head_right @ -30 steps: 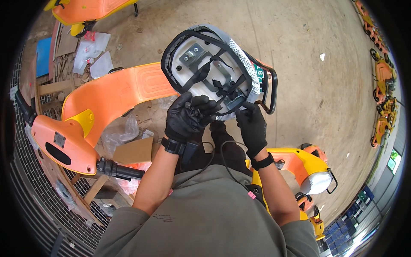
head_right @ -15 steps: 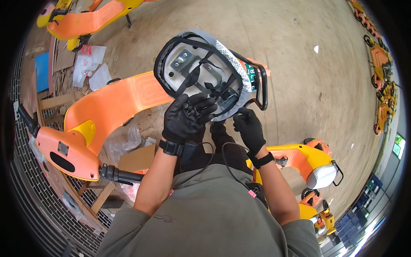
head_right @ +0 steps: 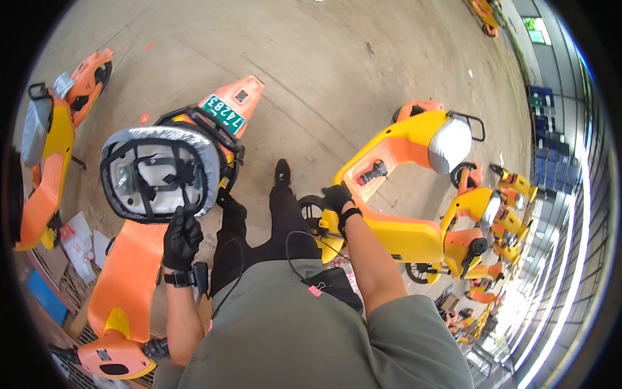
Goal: The person, wearing black gloves, opens the seat of an electric scooter, adjusts wires and internal components by hand, and then uses a power drill to tighten screws inside the battery compartment.
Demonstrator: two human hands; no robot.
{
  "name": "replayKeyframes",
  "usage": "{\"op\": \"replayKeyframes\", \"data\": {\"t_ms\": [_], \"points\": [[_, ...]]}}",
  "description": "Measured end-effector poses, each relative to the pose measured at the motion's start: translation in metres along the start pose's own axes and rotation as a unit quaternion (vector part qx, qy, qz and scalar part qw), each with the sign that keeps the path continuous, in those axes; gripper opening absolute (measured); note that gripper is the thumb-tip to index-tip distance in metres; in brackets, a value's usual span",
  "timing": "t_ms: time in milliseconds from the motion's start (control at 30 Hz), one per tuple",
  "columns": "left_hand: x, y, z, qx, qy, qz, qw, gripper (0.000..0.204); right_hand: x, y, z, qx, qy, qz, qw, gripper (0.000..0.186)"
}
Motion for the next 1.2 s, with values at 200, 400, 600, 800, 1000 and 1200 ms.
{"op": "replayKeyframes", "data": {"t_ms": [200,400,600,800,1000,1200], "points": [[0.035,0.009,0.043,-0.1,0.106,-0.044,0.988,0.042,-0.15,0.033,0.109,-0.195,0.114,0.047,0.973,0.032],[0.086,0.029,0.085,-0.022,-0.086,-0.042,0.995,0.045,-0.12,0.072,0.029,-0.194,0.143,-0.05,0.969,0.02],[0.088,0.042,0.104,-0.038,-0.147,0.005,0.988,0.049,0.055,0.017,-0.102,-0.211,0.619,-0.143,0.743,0.016],[0.063,0.039,0.1,-0.009,-0.171,0.015,0.985,0.049,0.175,-0.083,-0.194,-0.212,0.417,-0.303,0.83,0.022],[0.029,0.025,0.109,-0.016,0.101,0.093,0.99,0.044,0.235,-0.088,-0.188,-0.258,0.316,-0.283,0.868,0.04],[0.003,0.019,0.085,0.005,-0.236,-0.02,0.971,0.047,0.275,-0.08,-0.18,-0.286,0.307,-0.318,0.85,0.034]]}}
Point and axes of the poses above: each hand's wrist, its own y-axis towards the middle knuckle, its own z-axis out of the palm, x = y × z, the point moved 2 cm from there along y, towards the middle knuckle, and after that the axes turned 5 degrees about z, right-handed, at the moved point
